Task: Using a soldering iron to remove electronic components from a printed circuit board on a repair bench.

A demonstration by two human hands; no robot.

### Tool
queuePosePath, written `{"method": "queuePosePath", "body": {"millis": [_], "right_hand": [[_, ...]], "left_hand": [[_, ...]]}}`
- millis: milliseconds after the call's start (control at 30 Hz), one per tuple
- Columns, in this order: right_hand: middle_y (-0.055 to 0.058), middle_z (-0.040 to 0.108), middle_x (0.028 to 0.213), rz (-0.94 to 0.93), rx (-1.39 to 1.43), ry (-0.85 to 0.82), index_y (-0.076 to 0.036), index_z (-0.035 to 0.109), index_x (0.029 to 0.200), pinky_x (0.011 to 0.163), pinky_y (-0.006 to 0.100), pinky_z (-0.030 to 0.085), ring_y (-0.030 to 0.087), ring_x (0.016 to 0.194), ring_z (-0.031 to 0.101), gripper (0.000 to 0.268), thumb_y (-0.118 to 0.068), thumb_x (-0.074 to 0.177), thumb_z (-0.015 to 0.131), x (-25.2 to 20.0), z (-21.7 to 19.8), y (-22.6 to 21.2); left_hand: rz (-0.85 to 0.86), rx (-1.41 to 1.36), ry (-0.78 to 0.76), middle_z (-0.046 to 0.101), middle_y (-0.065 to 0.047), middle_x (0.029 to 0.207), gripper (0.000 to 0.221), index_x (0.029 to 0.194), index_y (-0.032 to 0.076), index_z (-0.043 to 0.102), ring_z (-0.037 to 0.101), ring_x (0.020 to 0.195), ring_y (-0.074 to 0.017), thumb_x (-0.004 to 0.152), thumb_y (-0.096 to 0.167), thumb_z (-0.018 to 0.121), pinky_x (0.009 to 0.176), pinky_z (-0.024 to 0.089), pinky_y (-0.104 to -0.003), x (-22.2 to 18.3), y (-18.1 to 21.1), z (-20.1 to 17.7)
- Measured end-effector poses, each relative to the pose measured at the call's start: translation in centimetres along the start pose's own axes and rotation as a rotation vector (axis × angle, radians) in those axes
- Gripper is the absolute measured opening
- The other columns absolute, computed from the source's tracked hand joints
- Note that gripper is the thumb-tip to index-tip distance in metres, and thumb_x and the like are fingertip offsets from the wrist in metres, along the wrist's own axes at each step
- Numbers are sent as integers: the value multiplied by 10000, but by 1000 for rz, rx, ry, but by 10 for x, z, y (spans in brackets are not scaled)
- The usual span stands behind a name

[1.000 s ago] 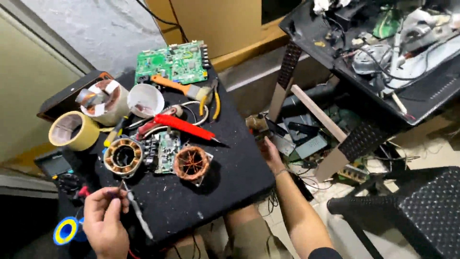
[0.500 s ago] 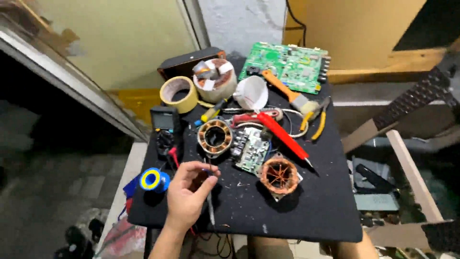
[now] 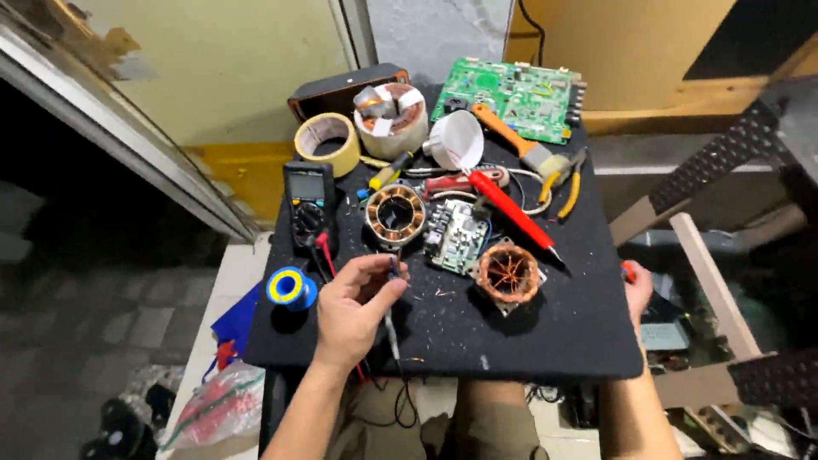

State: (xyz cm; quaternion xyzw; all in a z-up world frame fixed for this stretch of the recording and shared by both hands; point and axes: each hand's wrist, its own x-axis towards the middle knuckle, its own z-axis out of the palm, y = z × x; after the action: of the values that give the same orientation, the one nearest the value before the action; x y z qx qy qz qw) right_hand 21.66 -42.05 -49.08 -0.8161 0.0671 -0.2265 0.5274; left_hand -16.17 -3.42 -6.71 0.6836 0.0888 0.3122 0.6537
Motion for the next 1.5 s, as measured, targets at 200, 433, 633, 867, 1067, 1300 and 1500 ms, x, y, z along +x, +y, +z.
{"method": "queuePosePath", "body": {"millis": [200,433,633,867,1067,1300,1500], "right_hand": [[-7,634,674,721,1179,193,-206,652,829,628,258,451,153,644,626,305,-479,948,584,-58,-140,-272],[18,739,1018,361,1080,85,-250,660,1237,653,198,468,114,853,670,419,-463,908,510,-98,-187,-453],[56,727,974,-83,941,-117,-203,577,1271,656,281,566,178,817,705,439,-531,981,609,-110,-160,-505],[289,705,1069,-567,755,-232,22,563,1371,672,319,597,266,853,702,387,-254,1100,587,-138,-108,-510],[306,693,1074,-584,683,-273,78,572,1372,674,308,594,256,850,688,469,-284,1079,626,-149,-117,-505],[280,689,1057,-558,645,-298,80,567,1375,682,301,585,244,855,671,463,-286,1095,603,-147,-123,-504],[260,699,1047,-539,660,-285,74,575,1372,671,274,588,223,848,677,443,-275,1100,598,-145,-123,-501]], "left_hand": [[-7,-46,-30,798,-115,968,171,1023,10,728,773,897,-161,857,6,770,860,644,-260,-7,11,-3],[-1,98,-55,793,-28,937,106,970,86,752,737,841,-96,870,115,771,757,620,-234,-6,14,-11],[-19,311,-131,781,27,885,60,902,144,740,688,732,-86,853,154,773,688,556,-255,-8,23,-13],[170,334,-92,777,7,864,116,896,200,771,747,875,-173,807,189,844,756,601,-289,-2,-1,-8],[242,363,-66,749,-68,837,110,912,142,753,743,819,-242,829,148,825,689,621,-325,5,-4,0],[362,491,-111,741,-67,897,205,1020,138,737,726,862,-251,845,204,820,730,618,-332,3,-7,-1],[379,604,-156,723,-17,861,80,977,173,729,718,845,-229,901,149,733,749,596,-327,8,-21,4]]}}
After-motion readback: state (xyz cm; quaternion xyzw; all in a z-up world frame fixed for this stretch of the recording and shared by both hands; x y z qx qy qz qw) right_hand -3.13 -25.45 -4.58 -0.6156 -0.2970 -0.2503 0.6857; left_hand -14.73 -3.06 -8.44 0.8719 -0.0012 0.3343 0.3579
